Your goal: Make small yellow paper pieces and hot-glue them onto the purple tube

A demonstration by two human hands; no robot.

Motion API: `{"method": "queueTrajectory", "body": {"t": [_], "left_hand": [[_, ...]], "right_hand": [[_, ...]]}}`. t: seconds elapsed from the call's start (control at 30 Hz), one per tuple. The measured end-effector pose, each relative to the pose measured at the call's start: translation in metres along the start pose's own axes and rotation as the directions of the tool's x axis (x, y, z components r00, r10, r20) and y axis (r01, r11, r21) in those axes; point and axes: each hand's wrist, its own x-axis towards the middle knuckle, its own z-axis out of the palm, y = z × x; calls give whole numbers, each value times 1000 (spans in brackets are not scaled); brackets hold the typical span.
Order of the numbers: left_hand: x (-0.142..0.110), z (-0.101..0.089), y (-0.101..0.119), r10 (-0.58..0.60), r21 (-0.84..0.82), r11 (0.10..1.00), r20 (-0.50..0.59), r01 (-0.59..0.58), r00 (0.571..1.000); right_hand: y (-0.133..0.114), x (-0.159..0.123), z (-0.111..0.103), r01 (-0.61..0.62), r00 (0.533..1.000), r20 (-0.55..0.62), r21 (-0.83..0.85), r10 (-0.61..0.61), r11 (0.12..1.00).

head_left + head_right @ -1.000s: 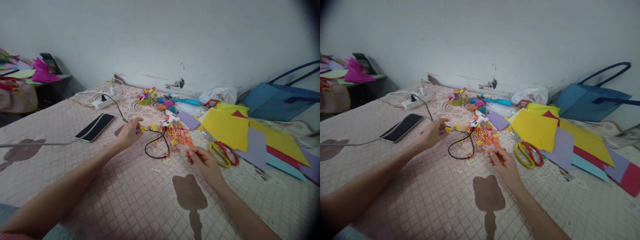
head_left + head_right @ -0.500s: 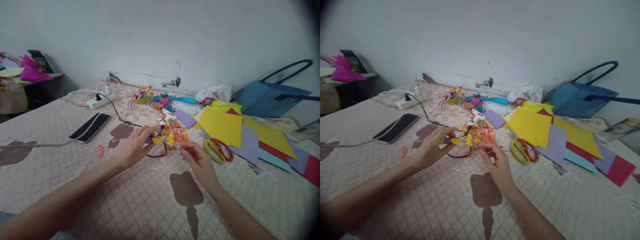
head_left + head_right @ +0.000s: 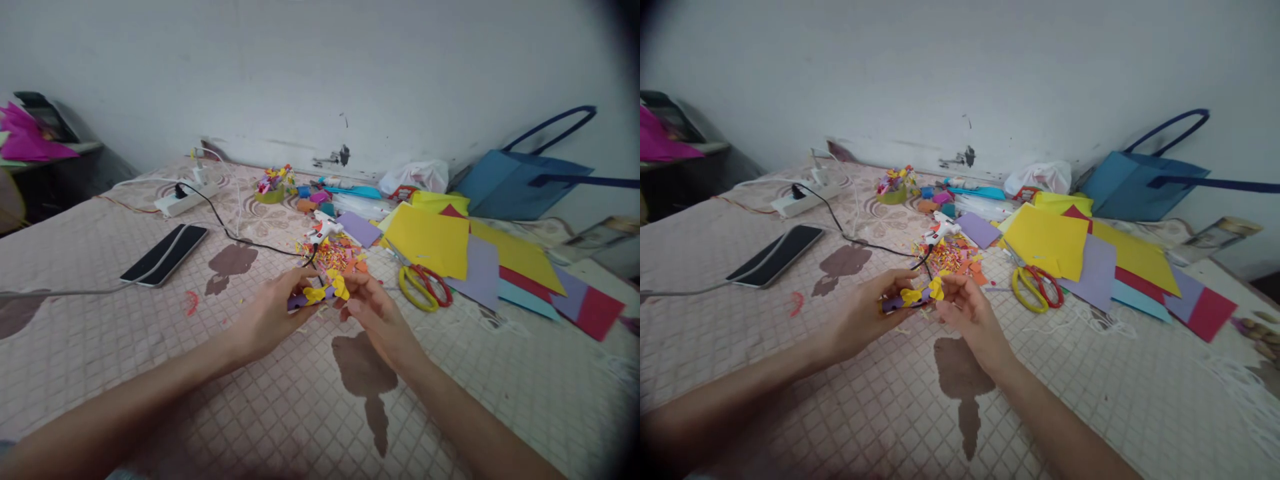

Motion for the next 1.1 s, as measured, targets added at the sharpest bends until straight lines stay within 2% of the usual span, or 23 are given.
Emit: {"method": "queueTrajectory", "body": {"t": [0.27, 0.43, 0.5, 0.63, 0.7, 0.83, 0.93, 1.1], "left_hand": [[-3, 3, 8, -42, -85, 995, 94, 50, 995], [-4, -5, 13, -60, -141, 986, 213, 92, 975], [-2, -11, 12, -61, -166, 981, 204, 96, 977], [6, -23, 6, -78, -204, 975, 79, 93, 994], [9, -24, 3, -102, -247, 962, 66, 115, 993], [8, -18, 5, -133, -325, 927, 189, 190, 973], [4, -11, 8, -112, -338, 919, 270, 202, 956], [2, -5, 8, -137, -332, 915, 277, 229, 951]], "right_hand": [[8, -2, 5, -162, 987, 12, 94, 162, 982], [11, 0, 1, -226, 974, 33, 162, 223, 961], [9, 2, -2, -248, 968, 31, 223, 248, 943], [7, 4, -8, -309, 948, 38, 328, 315, 893], [9, 5, -10, -337, 940, 66, 345, 335, 876], [12, 3, -10, -343, 939, 111, 324, 325, 882], [14, 2, -9, -305, 951, 134, 271, 277, 913], [18, 0, -8, -223, 966, 170, 169, 194, 960]]}}
